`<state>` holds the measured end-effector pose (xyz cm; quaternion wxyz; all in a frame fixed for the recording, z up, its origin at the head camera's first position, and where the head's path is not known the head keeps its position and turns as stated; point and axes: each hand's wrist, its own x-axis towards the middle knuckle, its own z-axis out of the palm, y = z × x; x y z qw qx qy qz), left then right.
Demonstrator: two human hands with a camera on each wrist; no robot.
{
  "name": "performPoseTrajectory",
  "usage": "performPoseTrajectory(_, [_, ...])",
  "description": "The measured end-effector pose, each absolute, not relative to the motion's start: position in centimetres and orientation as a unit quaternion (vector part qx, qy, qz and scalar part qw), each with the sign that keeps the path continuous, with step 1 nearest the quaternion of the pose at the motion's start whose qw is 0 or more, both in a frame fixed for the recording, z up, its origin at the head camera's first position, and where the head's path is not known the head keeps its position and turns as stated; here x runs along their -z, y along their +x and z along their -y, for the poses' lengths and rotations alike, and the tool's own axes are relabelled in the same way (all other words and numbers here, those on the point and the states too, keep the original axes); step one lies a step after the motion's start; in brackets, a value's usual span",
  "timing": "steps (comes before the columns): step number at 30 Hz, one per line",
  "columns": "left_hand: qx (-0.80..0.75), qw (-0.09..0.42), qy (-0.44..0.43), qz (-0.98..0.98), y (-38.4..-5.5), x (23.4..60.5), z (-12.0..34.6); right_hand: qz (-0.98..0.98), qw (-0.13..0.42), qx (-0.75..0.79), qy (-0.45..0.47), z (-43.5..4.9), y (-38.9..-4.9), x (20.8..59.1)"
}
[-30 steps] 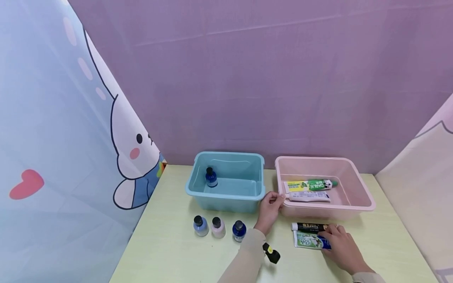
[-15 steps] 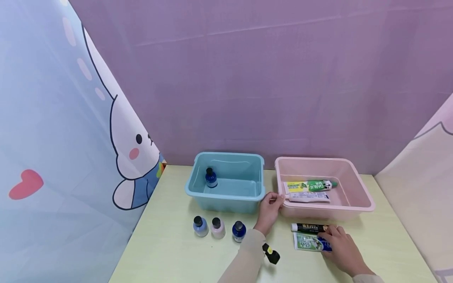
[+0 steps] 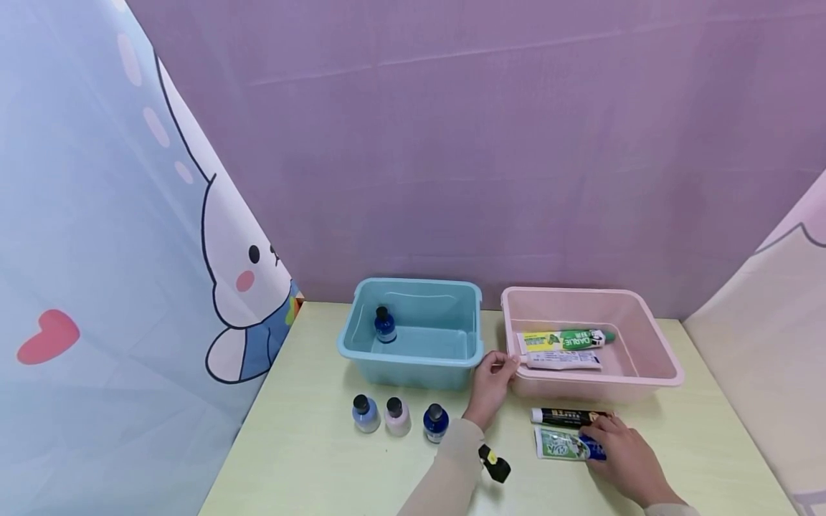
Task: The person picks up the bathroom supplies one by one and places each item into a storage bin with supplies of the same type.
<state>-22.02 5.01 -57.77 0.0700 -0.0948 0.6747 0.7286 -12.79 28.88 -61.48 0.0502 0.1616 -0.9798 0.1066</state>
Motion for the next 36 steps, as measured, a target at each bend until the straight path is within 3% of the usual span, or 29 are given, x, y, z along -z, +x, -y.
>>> performPoseTrajectory(8, [-0.73,0.065,-0.093,-0.674,-22.0,57.81,-5.15,0.982,0.023,-0.108,0.15,-28.9,-12.79,61.2])
performPoseTrajectory(36, [-0.73,0.07,-0.099,-0.672,-21.97,57.6,-5.05,0.981,0.065,-0.108,0.15,-29.25,-12.79,60.51])
